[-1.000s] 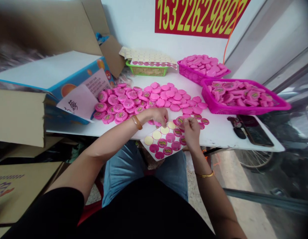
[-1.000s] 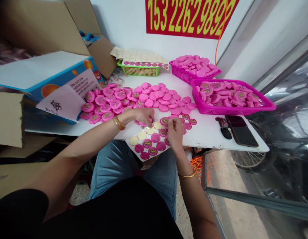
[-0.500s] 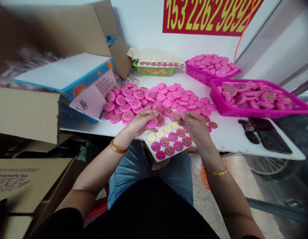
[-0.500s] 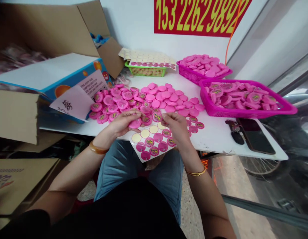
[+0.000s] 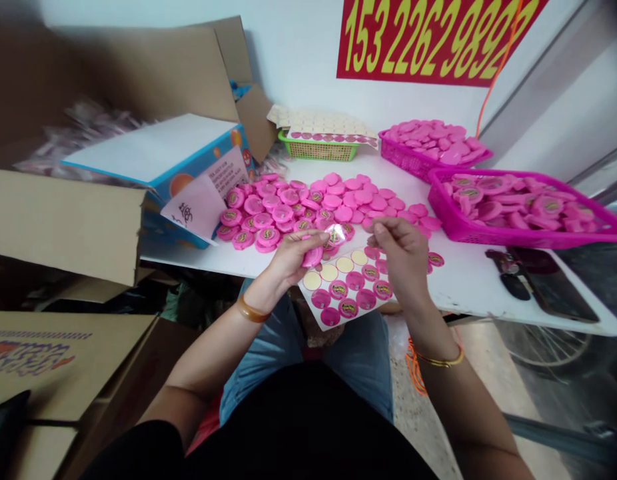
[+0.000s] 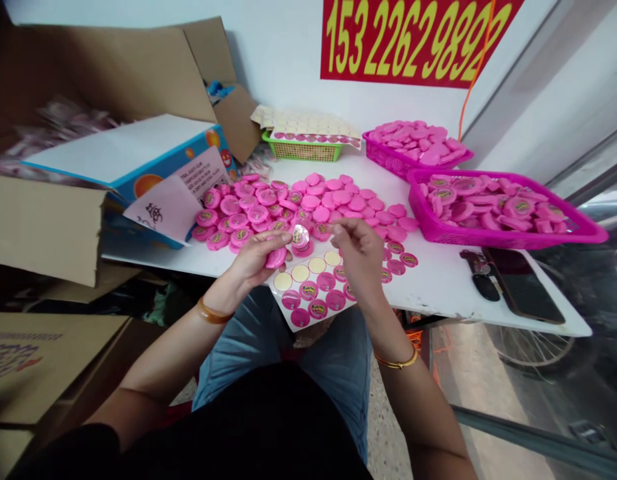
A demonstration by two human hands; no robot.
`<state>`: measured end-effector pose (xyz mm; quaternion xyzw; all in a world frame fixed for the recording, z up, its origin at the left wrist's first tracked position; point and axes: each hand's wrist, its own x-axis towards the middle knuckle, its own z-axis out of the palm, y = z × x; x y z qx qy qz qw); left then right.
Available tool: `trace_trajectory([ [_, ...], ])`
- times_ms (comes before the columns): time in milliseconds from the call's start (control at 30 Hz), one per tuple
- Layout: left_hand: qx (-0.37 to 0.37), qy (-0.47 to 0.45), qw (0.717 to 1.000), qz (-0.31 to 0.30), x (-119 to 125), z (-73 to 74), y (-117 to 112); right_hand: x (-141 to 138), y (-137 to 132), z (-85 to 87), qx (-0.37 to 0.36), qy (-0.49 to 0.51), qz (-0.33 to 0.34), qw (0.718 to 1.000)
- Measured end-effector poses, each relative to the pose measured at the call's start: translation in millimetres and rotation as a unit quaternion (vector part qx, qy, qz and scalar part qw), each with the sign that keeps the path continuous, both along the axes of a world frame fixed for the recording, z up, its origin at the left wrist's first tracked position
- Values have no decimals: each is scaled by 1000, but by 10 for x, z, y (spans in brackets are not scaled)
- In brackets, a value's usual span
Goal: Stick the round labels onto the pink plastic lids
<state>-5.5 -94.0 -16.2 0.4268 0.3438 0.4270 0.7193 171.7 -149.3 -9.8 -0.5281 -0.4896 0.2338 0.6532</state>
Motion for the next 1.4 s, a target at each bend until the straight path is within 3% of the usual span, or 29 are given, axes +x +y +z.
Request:
trace_trajectory([
  [100, -55, -48, 997, 20, 2, -68, -62, -43, -2, -138, -33, 56, 23, 998],
  [267, -5, -40, 996, 75, 50, -104, -134, -203, 13, -251, -57, 117, 73, 989],
  [467, 23, -34, 995, 89, 97, -156, -174, -293, 88, -306, -67, 137, 69, 986],
  [600, -13, -37, 997, 61, 100, -166, -168, -258, 119, -329, -69, 106, 38, 991],
  [767, -131, -89, 986, 44, -65, -182, -2, -95, 149, -297, -84, 88, 25, 992],
  [900, -92, -153, 984, -24, -216, -198, 92, -69, 127, -243, -88, 162, 70, 980],
  [1000, -59, -164, 985, -10, -184, -188, 57, -195, 79, -248, -61, 212, 116, 968],
  [1167, -12, -151, 988, 24, -18, -165, -57, -440, 29, -337, -31, 144, 111, 983],
  [1267, -33, -181, 983, -25, -32, -177, -70, -454, 46, -356, -20, 134, 83, 987],
  [1400, -90, -206, 970, -93, -146, -224, -20, -352, 106, -341, -35, 164, 101, 981],
])
